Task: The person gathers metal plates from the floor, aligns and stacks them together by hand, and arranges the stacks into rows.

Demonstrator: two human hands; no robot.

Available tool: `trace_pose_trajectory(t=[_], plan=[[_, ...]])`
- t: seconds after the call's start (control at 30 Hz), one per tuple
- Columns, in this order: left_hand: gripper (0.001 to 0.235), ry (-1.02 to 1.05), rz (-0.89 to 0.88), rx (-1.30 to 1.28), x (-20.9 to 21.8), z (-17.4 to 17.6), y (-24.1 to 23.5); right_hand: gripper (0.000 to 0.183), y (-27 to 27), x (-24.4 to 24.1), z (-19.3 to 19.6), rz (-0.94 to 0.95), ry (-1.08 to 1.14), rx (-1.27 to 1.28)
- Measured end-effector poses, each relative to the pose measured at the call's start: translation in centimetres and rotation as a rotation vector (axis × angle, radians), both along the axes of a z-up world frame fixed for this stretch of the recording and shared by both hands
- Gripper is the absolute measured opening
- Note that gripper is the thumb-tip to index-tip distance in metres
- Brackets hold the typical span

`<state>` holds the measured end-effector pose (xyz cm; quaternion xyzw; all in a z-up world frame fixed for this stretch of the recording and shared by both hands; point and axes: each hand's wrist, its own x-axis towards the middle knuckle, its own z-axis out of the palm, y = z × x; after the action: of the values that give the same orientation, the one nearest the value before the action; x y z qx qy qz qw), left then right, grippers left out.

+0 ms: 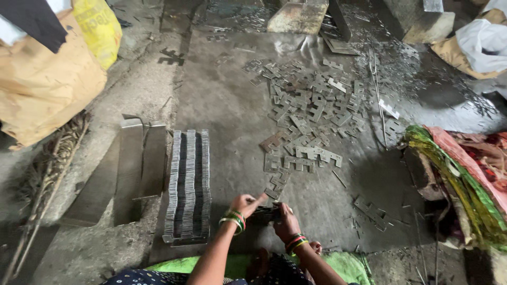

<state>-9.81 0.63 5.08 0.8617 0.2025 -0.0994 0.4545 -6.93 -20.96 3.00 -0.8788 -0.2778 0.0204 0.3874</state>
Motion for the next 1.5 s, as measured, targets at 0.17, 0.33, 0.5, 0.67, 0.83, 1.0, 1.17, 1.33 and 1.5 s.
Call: trace_pose_trajectory(t=[0.17,0.33,0.5,0.67,0.83,1.0,1.17,1.33,1.5], plan=[[0.095,-0.327,0.559,-0.405,-0.3,-6.7,-2.8,0.075,-0.2,-1.6,2.1,-0.052,-0.017,0.008],[0.09,-0.435,0.445,-0.57,0.1,-7.1,-4.6,0.088,-1.0,-1.2,3.0,-0.167,0.011,0.098],[0.08,-0.324,0.572,-0.534,0.1,-6.4,-6.2,0.083,-1.1,-2.1,2.2,-0.249,0.142,-0.101],[0.072,-0.57,0.498,-0.606,0.0,-6.2,-6.2,0.105,-0.2,-2.8,3.0,-0.127,-0.305,0.204],[0.051,-0.333,0.477,-0.261,-0.4,-6.2,-6.5,0.089,-0.8,-2.5,2.9,-0.29,0.17,-0.049],[0.025,-0.512,0.476,0.134,-1.1,-6.4,-8.9,0.087,-0.4,-3.6,3.8,-0.287,0.072,-0.018],[0.033,-0.55,0.434,0.231,-2.1,-6.6,-9.3,0.089,-0.4,-4.2,4.5,-0.224,-0.09,0.093],[0.027,-0.625,0.461,0.233,-2.1,-5.9,-9.1,0.073,-1.0,-3.3,4.9,-0.29,0.114,0.076],[0.023,-0.719,0.385,0.265,-0.8,-2.2,-6.4,0.043,0.7,-1.9,7.0,-0.332,-0.087,0.045]])
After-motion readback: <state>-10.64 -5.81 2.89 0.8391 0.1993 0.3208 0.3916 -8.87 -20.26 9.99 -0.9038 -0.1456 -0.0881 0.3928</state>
